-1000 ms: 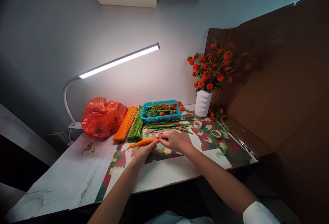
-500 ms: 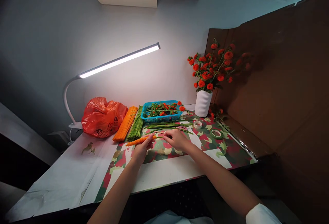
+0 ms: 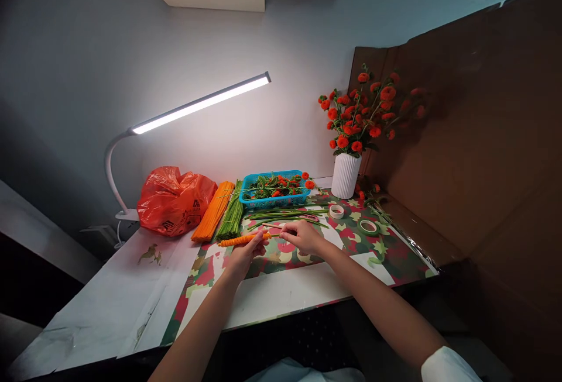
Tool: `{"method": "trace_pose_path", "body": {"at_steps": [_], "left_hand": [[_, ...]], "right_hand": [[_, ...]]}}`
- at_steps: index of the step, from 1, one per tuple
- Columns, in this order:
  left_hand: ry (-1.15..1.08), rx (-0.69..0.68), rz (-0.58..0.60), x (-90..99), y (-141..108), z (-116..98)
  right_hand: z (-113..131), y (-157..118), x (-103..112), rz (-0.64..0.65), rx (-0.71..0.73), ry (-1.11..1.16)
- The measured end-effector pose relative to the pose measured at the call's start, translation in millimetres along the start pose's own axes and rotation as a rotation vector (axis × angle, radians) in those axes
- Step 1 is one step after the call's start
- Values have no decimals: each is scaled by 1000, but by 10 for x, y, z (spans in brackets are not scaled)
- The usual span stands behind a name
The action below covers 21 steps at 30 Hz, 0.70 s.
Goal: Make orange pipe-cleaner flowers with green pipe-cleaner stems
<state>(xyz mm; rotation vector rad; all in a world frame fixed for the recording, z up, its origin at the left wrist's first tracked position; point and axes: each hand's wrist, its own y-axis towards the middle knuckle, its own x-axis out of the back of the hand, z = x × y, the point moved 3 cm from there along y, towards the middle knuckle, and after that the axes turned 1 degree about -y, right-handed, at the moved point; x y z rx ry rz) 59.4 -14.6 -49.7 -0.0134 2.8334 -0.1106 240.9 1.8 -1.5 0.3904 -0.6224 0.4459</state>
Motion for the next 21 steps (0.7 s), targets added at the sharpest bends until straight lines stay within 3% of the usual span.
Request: {"method": "trace_pose_path", "body": {"at_steps": [5, 14, 18, 21], "left_hand": [[10, -48, -86, 26, 10, -9], [-28, -8, -17, 33, 10, 39], [-27, -36, -39, 24, 3, 18], [-11, -70, -66, 12, -4, -10]], "right_hand": [[-60, 4, 35, -32, -18, 31], [-91, 30, 32, 0, -61, 110], [-200, 47, 26, 94, -98, 241], [-243, 16, 1, 200, -212, 416]]}}
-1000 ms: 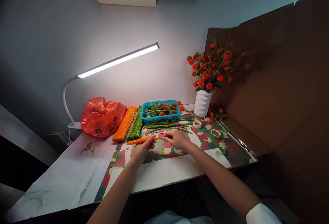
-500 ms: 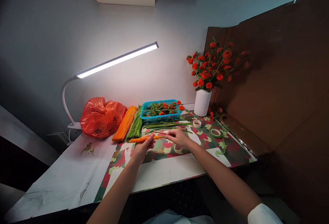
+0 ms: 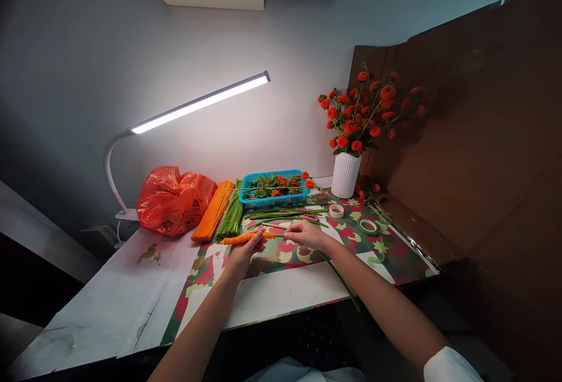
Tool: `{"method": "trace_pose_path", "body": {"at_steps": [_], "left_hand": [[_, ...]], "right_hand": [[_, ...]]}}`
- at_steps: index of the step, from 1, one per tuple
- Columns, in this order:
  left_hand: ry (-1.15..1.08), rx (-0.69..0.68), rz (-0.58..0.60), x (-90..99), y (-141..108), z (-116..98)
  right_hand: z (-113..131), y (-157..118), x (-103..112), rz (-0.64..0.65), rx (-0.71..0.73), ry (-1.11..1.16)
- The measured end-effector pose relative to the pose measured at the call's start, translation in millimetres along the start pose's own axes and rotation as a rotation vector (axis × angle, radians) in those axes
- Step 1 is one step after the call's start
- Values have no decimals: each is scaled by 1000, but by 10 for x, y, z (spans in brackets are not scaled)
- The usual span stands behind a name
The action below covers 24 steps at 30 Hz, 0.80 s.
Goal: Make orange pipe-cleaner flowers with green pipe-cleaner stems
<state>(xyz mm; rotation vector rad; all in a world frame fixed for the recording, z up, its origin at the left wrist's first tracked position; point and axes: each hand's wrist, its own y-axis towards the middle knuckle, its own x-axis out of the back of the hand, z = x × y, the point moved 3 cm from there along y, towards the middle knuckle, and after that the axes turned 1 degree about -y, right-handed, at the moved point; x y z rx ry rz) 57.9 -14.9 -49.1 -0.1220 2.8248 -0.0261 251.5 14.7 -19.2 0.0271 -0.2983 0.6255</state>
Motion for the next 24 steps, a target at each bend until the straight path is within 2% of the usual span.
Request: {"method": "trace_pose_path", "body": {"at_steps": [3, 6, 16, 20, 24], "left_hand": [[29, -21, -7, -5, -6, -13], [47, -21, 5, -6, -5, -6], [29, -29, 5, -5, 9, 8], [-9, 21, 35, 6, 24, 47], [-18, 71, 89, -6, 20, 63]], "right_hand": [[29, -52, -48, 44, -87, 165], [97, -91, -93, 36, -109, 225], [58, -60, -174, 94, -168, 267], [49, -58, -161, 62, -168, 275], [54, -39, -154, 24, -146, 161]]}}
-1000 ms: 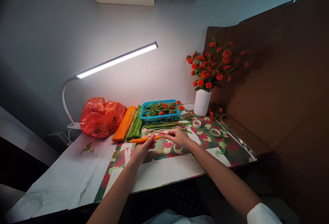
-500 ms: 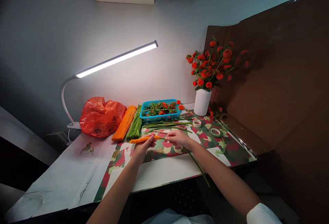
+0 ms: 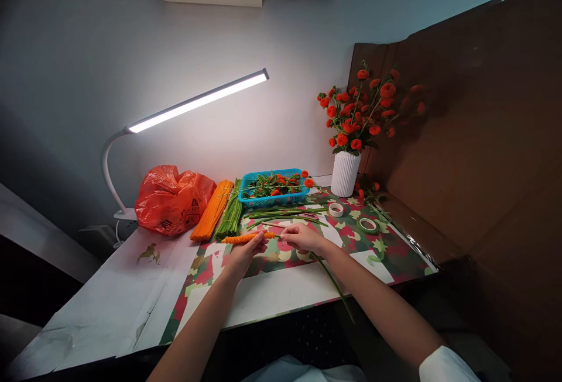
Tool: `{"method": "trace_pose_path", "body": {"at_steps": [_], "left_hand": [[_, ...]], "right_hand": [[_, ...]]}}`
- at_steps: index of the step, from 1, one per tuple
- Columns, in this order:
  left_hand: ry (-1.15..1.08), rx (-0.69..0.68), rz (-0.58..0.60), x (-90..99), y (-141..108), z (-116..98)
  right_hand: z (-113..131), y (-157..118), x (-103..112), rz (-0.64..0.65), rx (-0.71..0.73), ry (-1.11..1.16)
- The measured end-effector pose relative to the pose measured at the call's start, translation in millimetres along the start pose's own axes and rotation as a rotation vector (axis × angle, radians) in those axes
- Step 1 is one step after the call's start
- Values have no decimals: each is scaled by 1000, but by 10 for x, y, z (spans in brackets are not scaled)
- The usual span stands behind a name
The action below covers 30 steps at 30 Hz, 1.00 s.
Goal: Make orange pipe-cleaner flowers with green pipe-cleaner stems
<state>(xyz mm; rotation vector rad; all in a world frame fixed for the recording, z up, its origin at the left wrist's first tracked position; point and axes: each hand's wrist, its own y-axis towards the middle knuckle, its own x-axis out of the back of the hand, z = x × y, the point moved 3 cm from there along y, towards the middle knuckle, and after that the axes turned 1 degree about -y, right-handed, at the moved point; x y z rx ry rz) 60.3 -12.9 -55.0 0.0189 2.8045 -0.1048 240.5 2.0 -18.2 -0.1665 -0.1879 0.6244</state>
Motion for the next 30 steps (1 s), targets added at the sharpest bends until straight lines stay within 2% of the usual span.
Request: {"method": "trace_pose_path", "body": {"at_steps": [6, 13, 19, 30], "left_hand": [[3, 17, 5, -14, -17, -14], [72, 58, 15, -41, -51, -25], [36, 80, -15, -58, -50, -44], [71, 104, 22, -74, -53, -19]], "right_hand": [[-11, 41, -26, 13, 37, -133], [2, -4, -12, 58, 37, -49], [12, -10, -11, 135, 27, -24], [35, -12, -82, 133, 73, -74]]}}
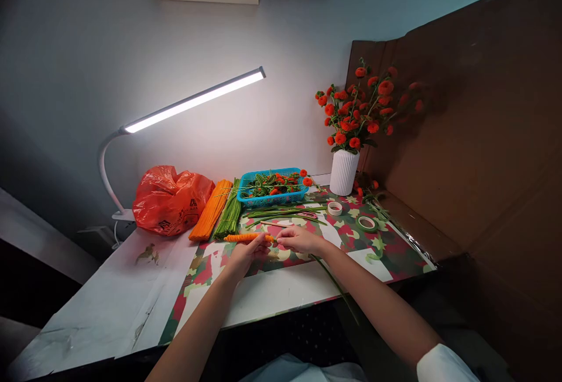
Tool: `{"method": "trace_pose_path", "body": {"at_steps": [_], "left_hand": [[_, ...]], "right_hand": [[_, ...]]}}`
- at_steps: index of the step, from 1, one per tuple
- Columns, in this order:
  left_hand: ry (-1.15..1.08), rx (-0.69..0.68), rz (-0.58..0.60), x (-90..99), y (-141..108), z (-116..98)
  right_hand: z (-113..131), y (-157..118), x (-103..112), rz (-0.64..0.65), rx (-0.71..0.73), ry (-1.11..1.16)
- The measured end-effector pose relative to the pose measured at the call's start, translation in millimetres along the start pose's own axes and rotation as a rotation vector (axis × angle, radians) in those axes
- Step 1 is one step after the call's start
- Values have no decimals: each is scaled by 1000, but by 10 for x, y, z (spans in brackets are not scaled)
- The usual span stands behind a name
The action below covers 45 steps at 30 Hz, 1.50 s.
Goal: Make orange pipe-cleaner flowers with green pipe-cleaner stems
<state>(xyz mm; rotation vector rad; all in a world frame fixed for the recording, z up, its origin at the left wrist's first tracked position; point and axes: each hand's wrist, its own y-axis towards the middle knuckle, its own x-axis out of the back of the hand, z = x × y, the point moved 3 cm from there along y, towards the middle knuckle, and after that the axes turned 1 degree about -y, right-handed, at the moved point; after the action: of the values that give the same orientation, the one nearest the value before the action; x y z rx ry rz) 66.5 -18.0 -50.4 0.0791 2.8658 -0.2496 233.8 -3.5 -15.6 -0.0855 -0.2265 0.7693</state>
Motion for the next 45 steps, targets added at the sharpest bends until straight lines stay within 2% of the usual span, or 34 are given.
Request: {"method": "trace_pose_path", "body": {"at_steps": [6, 12, 22, 30, 38, 45], "left_hand": [[-10, -49, -90, 65, 30, -18], [-1, -52, -65, 52, 35, 4], [65, -45, -12, 26, 22, 40], [82, -82, -33, 19, 5, -1], [132, -72, 7, -25, -39, -32], [-5, -101, -104, 25, 8, -38]], "right_hand": [[-113, 0, 131, -82, -44, -45], [-139, -16, 160, -84, 3, -77], [-19, -1, 100, -104, -76, -129], [-33, 14, 95, -32, -52, -133], [17, 49, 52, -87, -24, -251], [52, -8, 63, -133, -23, -214]]}}
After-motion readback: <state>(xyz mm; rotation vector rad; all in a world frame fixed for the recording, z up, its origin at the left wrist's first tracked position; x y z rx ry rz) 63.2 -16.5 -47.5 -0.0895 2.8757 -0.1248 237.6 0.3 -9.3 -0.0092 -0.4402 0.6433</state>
